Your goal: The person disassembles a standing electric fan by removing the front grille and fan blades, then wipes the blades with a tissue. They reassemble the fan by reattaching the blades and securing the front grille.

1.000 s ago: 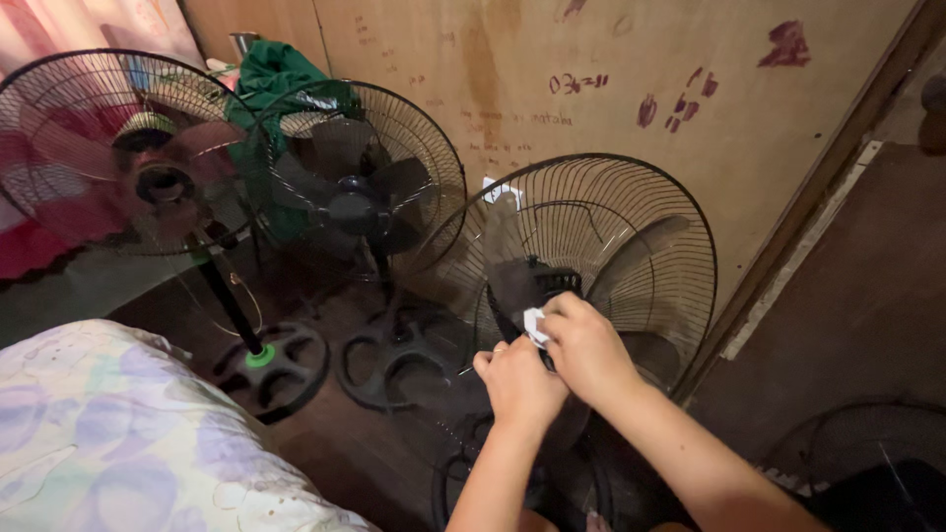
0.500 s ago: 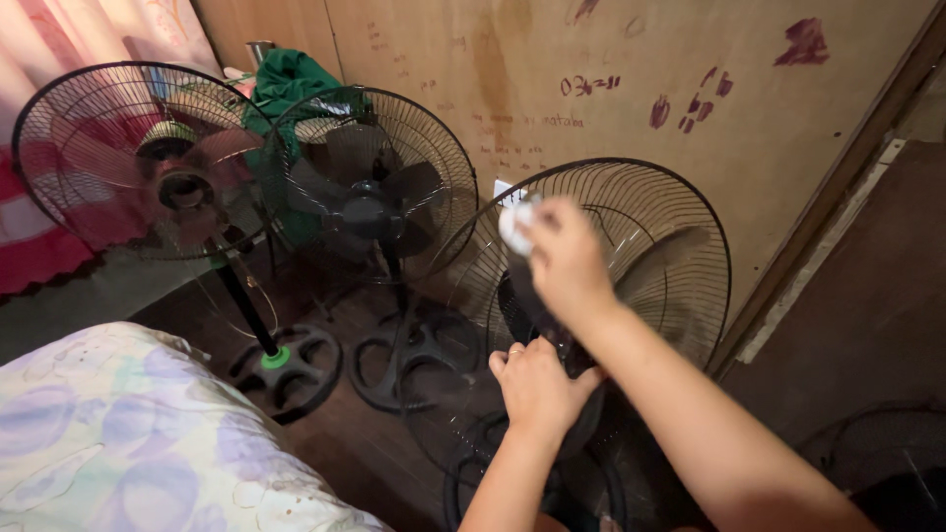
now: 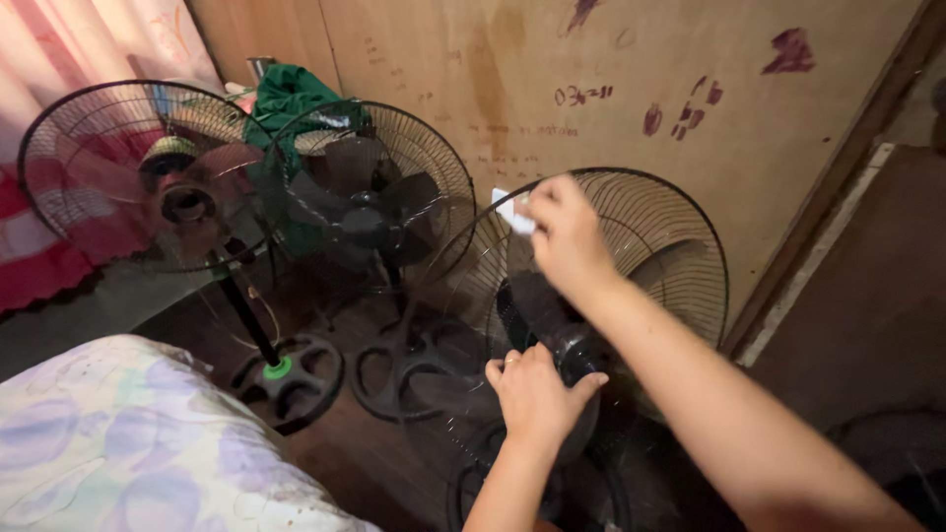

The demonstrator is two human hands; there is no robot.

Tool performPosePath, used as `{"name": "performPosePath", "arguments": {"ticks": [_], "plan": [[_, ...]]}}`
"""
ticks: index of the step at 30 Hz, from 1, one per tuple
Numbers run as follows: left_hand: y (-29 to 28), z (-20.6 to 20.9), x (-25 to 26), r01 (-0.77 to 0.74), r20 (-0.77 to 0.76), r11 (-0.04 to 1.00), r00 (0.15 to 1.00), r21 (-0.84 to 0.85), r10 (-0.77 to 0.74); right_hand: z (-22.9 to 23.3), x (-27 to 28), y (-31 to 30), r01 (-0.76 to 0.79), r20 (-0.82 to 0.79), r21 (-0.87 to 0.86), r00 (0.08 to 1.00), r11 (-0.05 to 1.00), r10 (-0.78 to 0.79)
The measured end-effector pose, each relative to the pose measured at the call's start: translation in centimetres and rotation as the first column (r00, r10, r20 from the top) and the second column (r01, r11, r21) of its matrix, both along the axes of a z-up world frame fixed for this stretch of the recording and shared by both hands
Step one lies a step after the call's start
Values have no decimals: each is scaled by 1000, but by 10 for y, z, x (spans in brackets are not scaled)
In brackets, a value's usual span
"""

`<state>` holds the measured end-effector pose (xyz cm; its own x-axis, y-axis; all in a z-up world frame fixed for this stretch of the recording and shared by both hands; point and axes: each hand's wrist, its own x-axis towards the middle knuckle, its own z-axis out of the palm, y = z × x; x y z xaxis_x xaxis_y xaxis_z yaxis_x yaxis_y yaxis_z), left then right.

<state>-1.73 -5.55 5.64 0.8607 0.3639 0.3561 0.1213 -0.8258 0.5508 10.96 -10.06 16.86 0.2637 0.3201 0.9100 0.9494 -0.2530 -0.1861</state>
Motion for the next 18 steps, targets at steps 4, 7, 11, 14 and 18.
{"name": "performPosePath", "arguments": {"ticks": [4,7,11,14,18], "plan": [[1,-2,-1,0,60,1000,998,9,0,-7,-6,1,-25,92,-86,995,996,33],[5,-7,5,-28,23,999,999,-17,29,-38,-26,-8,-68,130,-242,986,968,102],[9,-12,9,-40,21,997,999,-64,41,-63,-38,-45,-76,103,-485,984,871,143],[9,-13,9,-24,32,995,999,-101,27,-54,-35,-63,-1,172,-625,975,781,139],[0,-22,11,-6,138,994,990,-109,21,-43,-42,-65,146,195,-743,981,653,3]]}}
